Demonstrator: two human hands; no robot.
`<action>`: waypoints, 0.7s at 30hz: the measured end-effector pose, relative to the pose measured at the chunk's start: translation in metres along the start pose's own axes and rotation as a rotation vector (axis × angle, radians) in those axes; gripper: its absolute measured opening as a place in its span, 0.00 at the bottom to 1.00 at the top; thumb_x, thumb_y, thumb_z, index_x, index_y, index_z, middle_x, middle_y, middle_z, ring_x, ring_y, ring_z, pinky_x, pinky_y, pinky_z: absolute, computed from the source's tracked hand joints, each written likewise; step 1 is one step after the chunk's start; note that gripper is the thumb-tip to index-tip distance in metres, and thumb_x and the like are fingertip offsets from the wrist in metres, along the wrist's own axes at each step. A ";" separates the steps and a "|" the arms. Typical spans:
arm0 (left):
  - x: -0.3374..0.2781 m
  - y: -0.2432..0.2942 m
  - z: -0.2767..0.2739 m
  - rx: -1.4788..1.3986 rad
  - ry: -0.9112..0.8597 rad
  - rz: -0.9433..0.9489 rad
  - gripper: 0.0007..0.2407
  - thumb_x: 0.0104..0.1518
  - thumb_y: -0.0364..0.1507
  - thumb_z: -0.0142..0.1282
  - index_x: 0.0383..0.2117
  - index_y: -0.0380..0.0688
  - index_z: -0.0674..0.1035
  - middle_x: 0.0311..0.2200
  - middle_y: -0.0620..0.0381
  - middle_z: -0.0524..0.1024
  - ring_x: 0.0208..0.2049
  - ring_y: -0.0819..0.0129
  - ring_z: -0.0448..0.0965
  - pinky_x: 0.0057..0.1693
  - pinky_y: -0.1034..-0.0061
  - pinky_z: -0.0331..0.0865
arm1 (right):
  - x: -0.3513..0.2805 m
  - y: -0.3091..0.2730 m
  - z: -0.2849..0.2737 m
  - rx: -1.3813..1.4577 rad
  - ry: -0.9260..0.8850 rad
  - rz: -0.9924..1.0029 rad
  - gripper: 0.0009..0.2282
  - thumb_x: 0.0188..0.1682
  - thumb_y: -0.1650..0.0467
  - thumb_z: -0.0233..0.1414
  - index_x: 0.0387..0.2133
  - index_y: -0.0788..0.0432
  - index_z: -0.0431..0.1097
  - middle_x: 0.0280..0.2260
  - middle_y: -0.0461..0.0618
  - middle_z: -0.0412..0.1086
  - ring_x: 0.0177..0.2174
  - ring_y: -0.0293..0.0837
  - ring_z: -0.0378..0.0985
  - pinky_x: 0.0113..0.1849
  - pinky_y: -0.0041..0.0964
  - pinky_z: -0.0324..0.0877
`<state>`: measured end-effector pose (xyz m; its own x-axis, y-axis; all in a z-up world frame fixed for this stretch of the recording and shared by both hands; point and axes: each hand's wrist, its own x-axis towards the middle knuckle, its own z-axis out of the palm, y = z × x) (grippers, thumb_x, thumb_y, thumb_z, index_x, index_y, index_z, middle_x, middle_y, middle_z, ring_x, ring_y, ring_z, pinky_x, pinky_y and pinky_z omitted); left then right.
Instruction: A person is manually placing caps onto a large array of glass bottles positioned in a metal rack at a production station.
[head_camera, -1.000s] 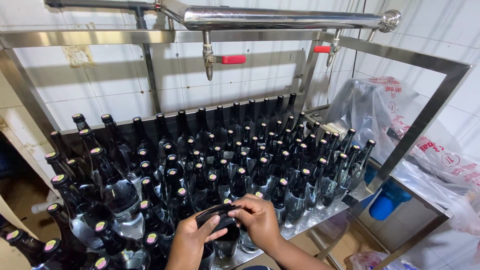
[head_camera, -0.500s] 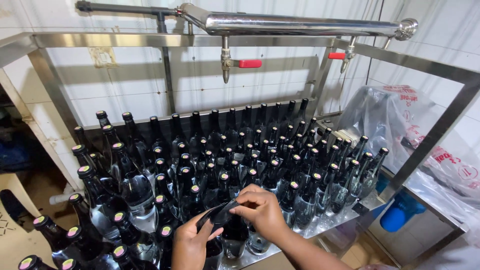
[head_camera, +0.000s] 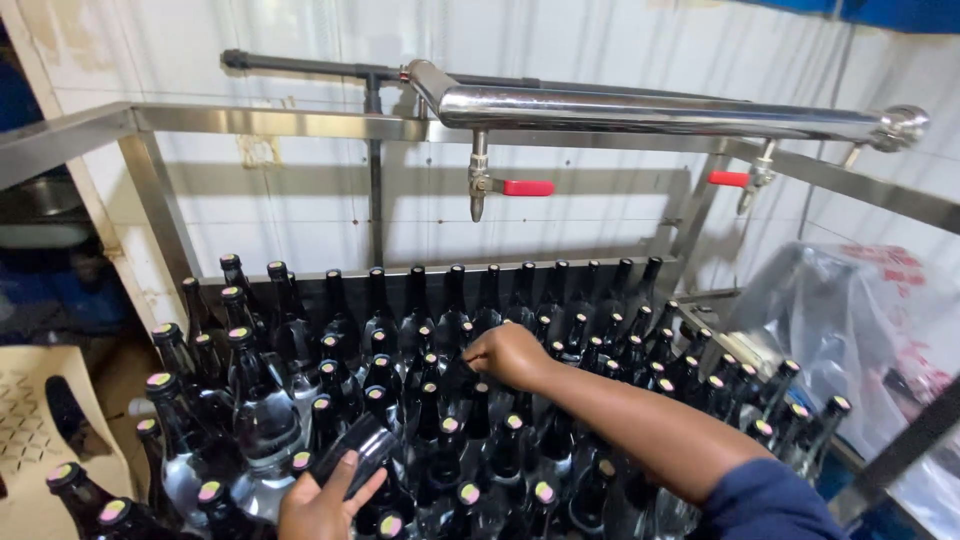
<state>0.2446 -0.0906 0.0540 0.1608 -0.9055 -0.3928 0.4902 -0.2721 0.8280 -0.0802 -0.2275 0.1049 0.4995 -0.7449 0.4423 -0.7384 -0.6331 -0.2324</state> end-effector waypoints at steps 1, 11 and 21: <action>-0.009 0.006 0.009 -0.009 0.014 -0.001 0.07 0.68 0.26 0.63 0.42 0.31 0.82 0.50 0.27 0.89 0.50 0.30 0.91 0.20 0.72 0.55 | 0.008 0.024 0.018 0.006 -0.011 -0.010 0.03 0.47 0.72 0.69 0.29 0.49 0.86 0.33 0.41 0.86 0.35 0.45 0.91 0.33 0.42 0.76; 0.055 -0.070 -0.010 0.346 0.231 0.598 0.14 0.55 0.20 0.71 0.34 0.37 0.71 0.27 0.42 0.69 0.28 0.48 0.85 0.52 0.56 0.90 | 0.054 0.080 0.107 0.053 -0.224 -0.137 0.13 0.49 0.78 0.59 0.17 0.49 0.70 0.29 0.40 0.77 0.30 0.40 0.79 0.31 0.39 0.68; -0.008 -0.011 0.022 -0.189 0.243 0.194 0.24 0.64 0.17 0.62 0.19 0.41 0.54 0.26 0.59 0.43 0.29 0.57 0.64 0.53 0.26 0.85 | 0.069 0.058 0.110 0.108 -0.041 -0.280 0.05 0.54 0.68 0.65 0.32 0.51 0.76 0.34 0.44 0.79 0.37 0.47 0.81 0.37 0.44 0.73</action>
<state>0.2187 -0.0876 0.0568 0.4536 -0.8246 -0.3380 0.5767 -0.0175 0.8167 -0.0386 -0.3383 0.0269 0.6964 -0.5447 0.4673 -0.5178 -0.8322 -0.1984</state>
